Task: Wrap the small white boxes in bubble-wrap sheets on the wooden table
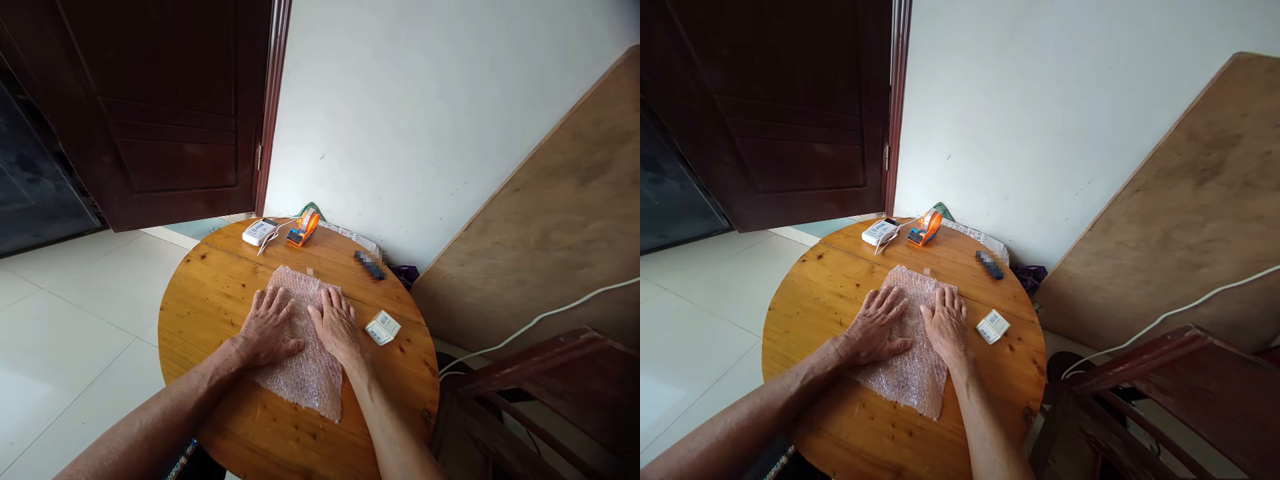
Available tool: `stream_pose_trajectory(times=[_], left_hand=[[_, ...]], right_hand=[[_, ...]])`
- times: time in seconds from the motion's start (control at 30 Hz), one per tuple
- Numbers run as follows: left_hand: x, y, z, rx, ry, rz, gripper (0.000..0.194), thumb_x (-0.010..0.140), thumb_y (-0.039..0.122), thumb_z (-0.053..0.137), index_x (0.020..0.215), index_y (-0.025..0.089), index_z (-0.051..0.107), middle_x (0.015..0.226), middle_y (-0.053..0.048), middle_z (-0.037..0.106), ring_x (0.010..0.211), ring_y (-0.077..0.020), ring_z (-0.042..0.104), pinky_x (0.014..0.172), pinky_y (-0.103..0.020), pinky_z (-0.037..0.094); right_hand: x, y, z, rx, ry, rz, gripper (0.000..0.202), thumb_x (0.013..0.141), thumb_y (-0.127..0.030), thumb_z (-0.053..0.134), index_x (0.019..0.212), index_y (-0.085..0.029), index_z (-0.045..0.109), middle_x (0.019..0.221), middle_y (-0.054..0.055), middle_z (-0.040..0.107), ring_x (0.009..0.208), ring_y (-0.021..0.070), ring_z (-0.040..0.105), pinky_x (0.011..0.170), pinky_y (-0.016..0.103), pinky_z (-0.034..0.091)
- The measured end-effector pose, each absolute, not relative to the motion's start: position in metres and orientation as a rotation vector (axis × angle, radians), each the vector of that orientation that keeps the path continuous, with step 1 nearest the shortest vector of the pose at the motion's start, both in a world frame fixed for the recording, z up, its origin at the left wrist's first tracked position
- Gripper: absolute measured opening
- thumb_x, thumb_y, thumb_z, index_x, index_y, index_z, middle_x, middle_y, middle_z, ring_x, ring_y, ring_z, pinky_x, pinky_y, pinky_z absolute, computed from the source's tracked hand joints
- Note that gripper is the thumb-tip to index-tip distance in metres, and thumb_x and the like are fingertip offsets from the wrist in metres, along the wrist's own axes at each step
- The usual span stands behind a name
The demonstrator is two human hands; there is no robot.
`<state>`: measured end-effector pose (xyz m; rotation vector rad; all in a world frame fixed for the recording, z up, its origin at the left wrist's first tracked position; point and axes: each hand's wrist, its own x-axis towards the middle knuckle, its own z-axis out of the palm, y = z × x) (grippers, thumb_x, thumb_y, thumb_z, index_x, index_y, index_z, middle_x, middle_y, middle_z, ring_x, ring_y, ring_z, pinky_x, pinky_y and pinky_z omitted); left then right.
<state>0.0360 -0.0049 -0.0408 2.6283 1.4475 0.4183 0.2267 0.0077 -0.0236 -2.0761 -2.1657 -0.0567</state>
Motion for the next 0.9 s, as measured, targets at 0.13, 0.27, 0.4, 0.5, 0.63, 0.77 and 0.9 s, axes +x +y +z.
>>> stream_pose_trajectory(times=[0.13,0.27,0.4,0.5,0.63,0.77,0.9], left_hand=[[0.035,-0.004,-0.04,2.619,1.468,0.443,0.097,0.079,0.08,0.046,0.147,0.012,0.042,0.157,-0.024,0.028,0.147,-0.0438,0.018,0.116,-0.065,0.014],[0.033,-0.005,-0.036,2.599,1.504,0.474,0.081,0.087,0.071,0.045,0.144,0.014,0.046,0.155,-0.02,0.036,0.146,-0.0399,0.024,0.116,-0.063,0.018],[0.033,-0.002,-0.03,2.531,1.643,0.483,0.064,0.094,0.059,0.044,0.141,0.015,0.049,0.152,-0.019,0.041,0.143,-0.0388,0.031,0.114,-0.062,0.025],[0.032,0.002,-0.027,2.509,1.678,0.488,0.058,0.096,0.051,0.045,0.142,0.016,0.047,0.155,-0.019,0.037,0.145,-0.0367,0.029,0.115,-0.062,0.025],[0.031,0.006,-0.027,2.524,1.623,0.469,0.058,0.095,0.049,0.047,0.143,0.016,0.047,0.155,-0.017,0.037,0.146,-0.0356,0.027,0.116,-0.063,0.019],[0.029,0.006,-0.028,2.49,1.649,0.449,0.064,0.092,0.056,0.049,0.141,0.015,0.048,0.154,-0.019,0.039,0.145,-0.0377,0.029,0.115,-0.067,0.017],[0.027,0.006,-0.028,2.495,1.652,0.468,0.065,0.09,0.058,0.05,0.14,0.016,0.049,0.153,-0.018,0.04,0.145,-0.0382,0.029,0.115,-0.066,0.017]], right_hand=[[0.229,0.009,-0.025,-2.097,-2.125,-0.069,0.059,0.1,-0.042,0.038,0.144,-0.003,0.042,0.155,0.02,0.036,0.145,0.0328,0.03,0.116,0.046,0.024],[0.233,0.011,-0.027,-2.103,-2.071,-0.021,0.051,0.1,-0.036,0.036,0.143,-0.009,0.045,0.154,0.018,0.039,0.143,0.0295,0.034,0.114,0.044,0.028],[0.235,0.012,-0.03,-2.09,-2.037,-0.01,0.05,0.099,-0.036,0.038,0.141,-0.011,0.047,0.154,0.017,0.04,0.142,0.0294,0.035,0.113,0.045,0.03],[0.236,0.013,-0.032,-2.051,-2.034,-0.023,0.05,0.098,-0.036,0.04,0.14,-0.011,0.048,0.153,0.019,0.041,0.142,0.0306,0.035,0.112,0.048,0.03],[0.235,0.012,-0.03,-2.034,-2.045,-0.011,0.05,0.099,-0.035,0.04,0.14,-0.009,0.048,0.152,0.02,0.041,0.142,0.0325,0.036,0.111,0.051,0.032],[0.236,0.011,-0.026,-2.045,-2.048,0.01,0.051,0.099,-0.035,0.039,0.139,-0.006,0.048,0.152,0.02,0.041,0.142,0.0318,0.037,0.113,0.047,0.032],[0.242,0.014,-0.029,-1.992,-2.021,-0.019,0.048,0.099,-0.032,0.037,0.137,-0.006,0.05,0.148,0.02,0.046,0.138,0.0287,0.043,0.113,0.043,0.034]])
